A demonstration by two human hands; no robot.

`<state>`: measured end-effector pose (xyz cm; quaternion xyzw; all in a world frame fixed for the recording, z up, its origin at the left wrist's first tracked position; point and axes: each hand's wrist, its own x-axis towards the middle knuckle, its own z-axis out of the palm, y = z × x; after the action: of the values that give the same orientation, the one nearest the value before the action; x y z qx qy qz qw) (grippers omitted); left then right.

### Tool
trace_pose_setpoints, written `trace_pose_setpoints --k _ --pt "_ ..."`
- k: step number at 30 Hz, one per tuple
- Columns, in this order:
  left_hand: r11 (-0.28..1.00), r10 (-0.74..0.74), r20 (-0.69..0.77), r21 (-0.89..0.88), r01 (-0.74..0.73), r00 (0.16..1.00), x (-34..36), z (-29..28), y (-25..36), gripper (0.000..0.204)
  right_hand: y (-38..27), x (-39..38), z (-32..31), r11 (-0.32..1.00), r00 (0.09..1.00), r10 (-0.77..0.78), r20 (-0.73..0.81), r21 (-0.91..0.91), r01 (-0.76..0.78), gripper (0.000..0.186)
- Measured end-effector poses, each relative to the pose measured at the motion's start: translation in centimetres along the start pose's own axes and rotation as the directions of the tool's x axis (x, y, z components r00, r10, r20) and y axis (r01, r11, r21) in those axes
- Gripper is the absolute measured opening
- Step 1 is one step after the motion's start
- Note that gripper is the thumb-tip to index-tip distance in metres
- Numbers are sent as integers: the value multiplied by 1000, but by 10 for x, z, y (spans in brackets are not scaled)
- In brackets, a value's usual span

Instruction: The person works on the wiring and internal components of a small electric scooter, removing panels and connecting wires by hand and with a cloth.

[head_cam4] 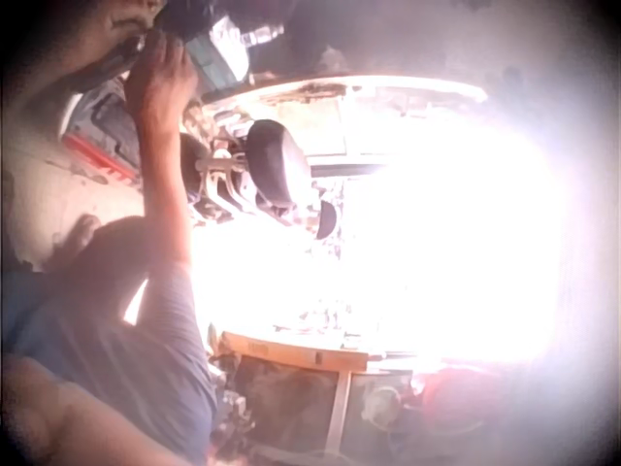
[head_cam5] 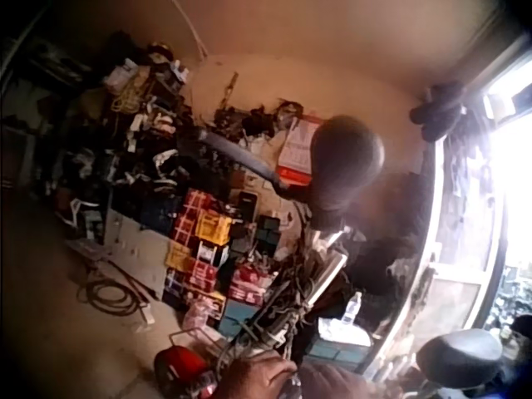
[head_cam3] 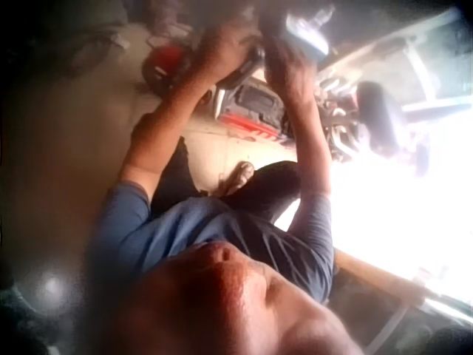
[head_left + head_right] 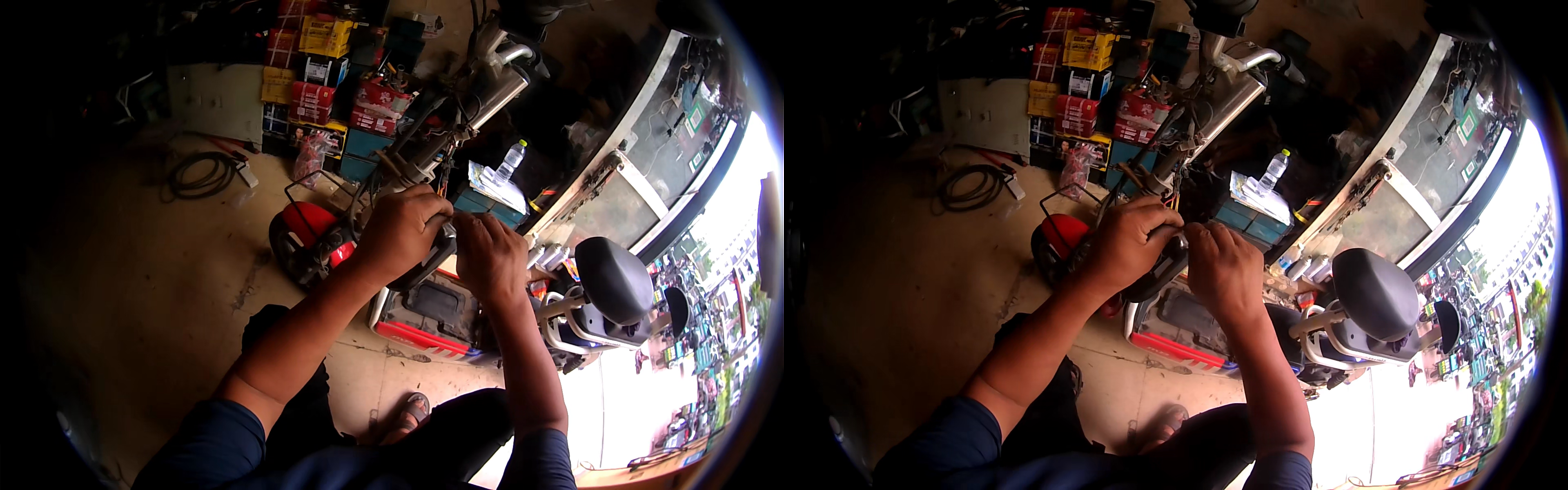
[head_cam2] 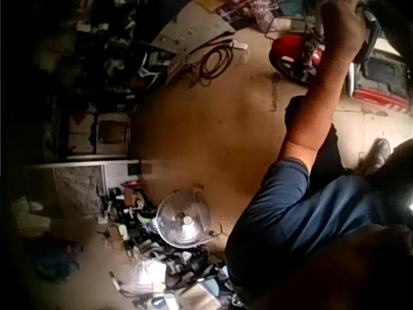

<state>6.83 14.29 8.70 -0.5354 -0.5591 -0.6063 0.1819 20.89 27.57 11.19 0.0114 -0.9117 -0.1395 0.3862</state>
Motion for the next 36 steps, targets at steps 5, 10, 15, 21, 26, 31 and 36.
trace_pose_setpoints --k 5,10,15,21,26,31,36 --pt "999 -13 41 31 11 999 -4 -4 0 15 4 3 -1 -223 578 348 738 664 -713 24" --pt "999 -30 43 31 28 999 -2 -6 2 14 -1 -4 -1 430 763 561 321 675 -600 20" --pt "999 -23 15 23 23 1000 -3 -4 -3 13 0 2 -3 990 977 -114 -180 61 127 28" --pt "999 -20 27 29 20 999 -5 -2 1 14 -6 6 10 955 975 131 -179 286 -76 6" --pt "999 -18 15 40 17 1000 -7 3 3 15 -5 6 13 -329 567 460 683 724 -606 39" --pt "999 -37 7 -3 37 999 -6 0 3 16 -13 -5 7 358 739 609 290 731 -581 27" --pt "999 -50 -17 -12 49 999 -8 1 -1 16 -16 10 0 931 967 149 -206 359 -67 27"
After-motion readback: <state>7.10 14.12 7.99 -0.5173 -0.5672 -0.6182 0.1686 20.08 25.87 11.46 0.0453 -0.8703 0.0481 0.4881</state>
